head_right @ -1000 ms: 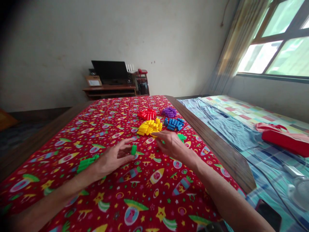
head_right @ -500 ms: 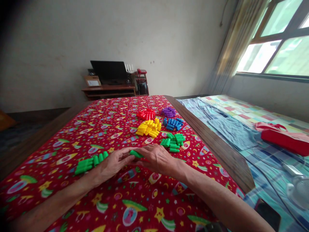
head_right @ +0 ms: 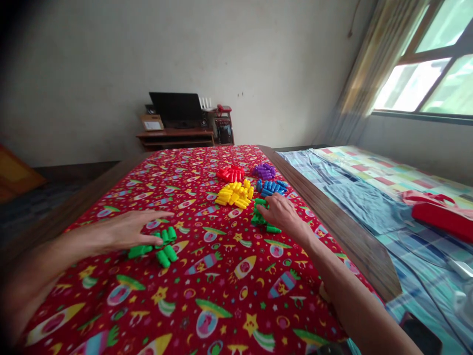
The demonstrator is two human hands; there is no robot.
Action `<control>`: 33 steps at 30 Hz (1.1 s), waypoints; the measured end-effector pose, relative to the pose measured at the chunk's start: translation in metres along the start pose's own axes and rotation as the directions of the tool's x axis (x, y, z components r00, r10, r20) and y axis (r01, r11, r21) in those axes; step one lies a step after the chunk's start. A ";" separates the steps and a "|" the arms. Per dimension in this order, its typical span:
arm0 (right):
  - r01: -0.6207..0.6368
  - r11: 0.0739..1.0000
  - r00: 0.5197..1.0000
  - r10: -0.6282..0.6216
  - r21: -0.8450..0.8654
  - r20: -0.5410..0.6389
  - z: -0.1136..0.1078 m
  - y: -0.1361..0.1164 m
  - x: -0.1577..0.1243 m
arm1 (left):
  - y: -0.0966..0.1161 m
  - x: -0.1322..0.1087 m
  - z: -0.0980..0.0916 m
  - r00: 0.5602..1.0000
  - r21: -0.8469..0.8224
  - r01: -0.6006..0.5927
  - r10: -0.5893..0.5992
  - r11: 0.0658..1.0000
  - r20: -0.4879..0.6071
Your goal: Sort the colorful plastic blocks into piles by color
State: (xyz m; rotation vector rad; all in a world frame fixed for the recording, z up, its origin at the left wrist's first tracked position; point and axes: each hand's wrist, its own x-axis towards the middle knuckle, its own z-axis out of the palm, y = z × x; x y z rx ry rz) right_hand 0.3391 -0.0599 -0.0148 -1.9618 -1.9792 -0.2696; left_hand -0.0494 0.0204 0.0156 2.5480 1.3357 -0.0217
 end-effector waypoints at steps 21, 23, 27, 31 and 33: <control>0.743 0.623 0.630 -0.775 0.244 0.058 0.019 -0.158 -0.023 | 0.032 0.031 0.029 0.984 -0.495 -0.015 -0.074 0.869 -0.160; 0.757 0.625 0.621 -0.779 0.188 0.087 0.028 -0.168 -0.019 | 0.024 0.032 0.028 0.985 -0.512 -0.012 -0.078 0.859 -0.154; 0.730 0.661 0.664 -0.746 0.172 0.047 0.023 -0.152 0.000 | 0.018 0.033 0.025 0.990 -0.492 -0.016 -0.056 0.871 -0.132; 0.499 0.864 0.859 -0.504 0.072 0.087 -0.013 -0.099 0.027 | 0.017 0.034 0.024 0.989 -0.447 -0.021 -0.046 0.894 -0.140; 0.340 0.940 0.927 -0.339 0.023 0.158 -0.032 -0.066 0.040 | 0.016 0.034 0.025 0.984 -0.429 -0.027 -0.051 0.903 -0.168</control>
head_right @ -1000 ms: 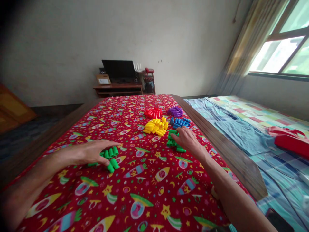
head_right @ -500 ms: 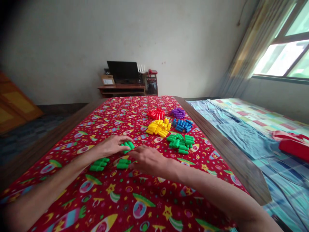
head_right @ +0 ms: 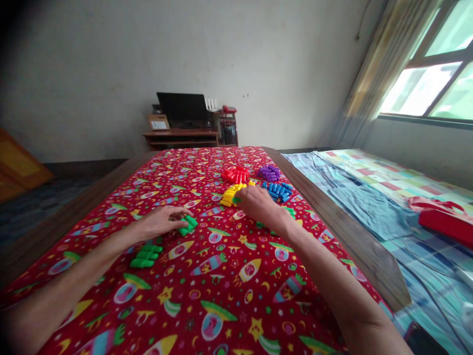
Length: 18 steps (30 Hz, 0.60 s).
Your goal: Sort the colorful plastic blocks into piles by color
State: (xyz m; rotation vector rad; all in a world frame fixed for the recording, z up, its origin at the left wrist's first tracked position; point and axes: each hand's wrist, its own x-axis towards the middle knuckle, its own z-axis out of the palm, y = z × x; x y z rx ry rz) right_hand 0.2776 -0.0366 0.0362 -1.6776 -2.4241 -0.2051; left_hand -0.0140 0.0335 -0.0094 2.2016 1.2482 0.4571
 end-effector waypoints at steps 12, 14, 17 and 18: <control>-0.149 0.987 0.946 0.159 -0.057 0.284 -0.018 0.049 -0.008 | 0.026 -0.005 0.017 0.995 -0.383 0.043 -0.007 0.923 0.096; -0.089 0.994 0.974 0.101 -0.070 0.201 -0.020 0.039 -0.008 | 0.037 -0.009 0.019 0.998 -0.433 0.050 -0.027 0.900 0.059; 0.046 0.999 0.999 -0.046 0.009 0.015 -0.017 0.011 -0.010 | 0.050 -0.015 0.025 0.999 -0.536 0.048 -0.039 0.843 0.027; 0.123 0.989 0.992 -0.120 0.078 -0.047 -0.014 -0.001 -0.011 | 0.054 -0.018 0.027 0.999 -0.572 0.041 -0.035 0.819 0.022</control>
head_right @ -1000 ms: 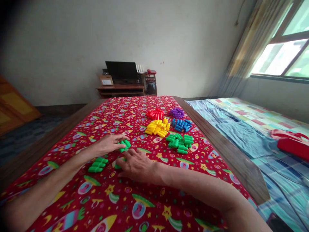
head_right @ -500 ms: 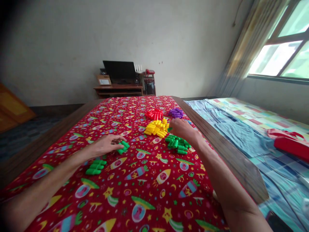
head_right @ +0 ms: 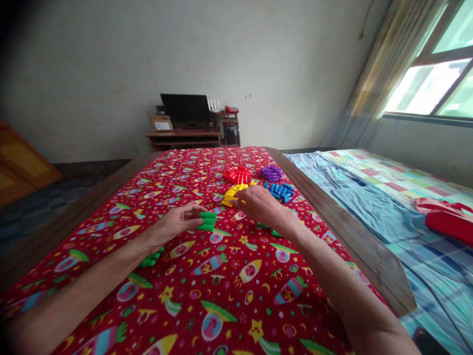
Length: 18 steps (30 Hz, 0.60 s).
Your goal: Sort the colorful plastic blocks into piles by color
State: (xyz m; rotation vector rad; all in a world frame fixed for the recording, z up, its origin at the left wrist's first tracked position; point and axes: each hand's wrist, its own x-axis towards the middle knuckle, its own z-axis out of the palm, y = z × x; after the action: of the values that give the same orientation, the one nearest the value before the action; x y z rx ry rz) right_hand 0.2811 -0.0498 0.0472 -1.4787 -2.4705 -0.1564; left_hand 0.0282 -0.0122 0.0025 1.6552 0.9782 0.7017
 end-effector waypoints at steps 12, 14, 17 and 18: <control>0.050 0.993 0.998 -0.046 0.109 -0.038 0.005 0.001 -0.007 | 0.017 -0.009 -0.020 0.986 0.476 -0.163 0.126 0.864 0.109; -0.022 0.999 1.000 0.022 0.037 -0.004 0.005 0.021 -0.021 | 0.018 -0.015 -0.041 0.985 0.694 -0.171 0.123 0.699 0.119; -0.048 0.999 0.999 0.048 -0.010 0.002 0.015 0.046 -0.045 | 0.009 -0.032 -0.067 0.989 0.816 -0.130 0.012 0.563 0.149; -0.047 0.999 0.999 0.047 -0.012 -0.003 0.020 0.052 -0.052 | 0.002 -0.038 -0.073 0.986 0.834 -0.122 -0.031 0.537 0.164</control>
State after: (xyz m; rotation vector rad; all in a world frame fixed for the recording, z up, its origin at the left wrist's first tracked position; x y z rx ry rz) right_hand 0.3470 -0.0649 0.0114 -1.5390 -2.4350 -0.1645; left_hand -0.0509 -0.0106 0.0263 2.5512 1.2585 0.0527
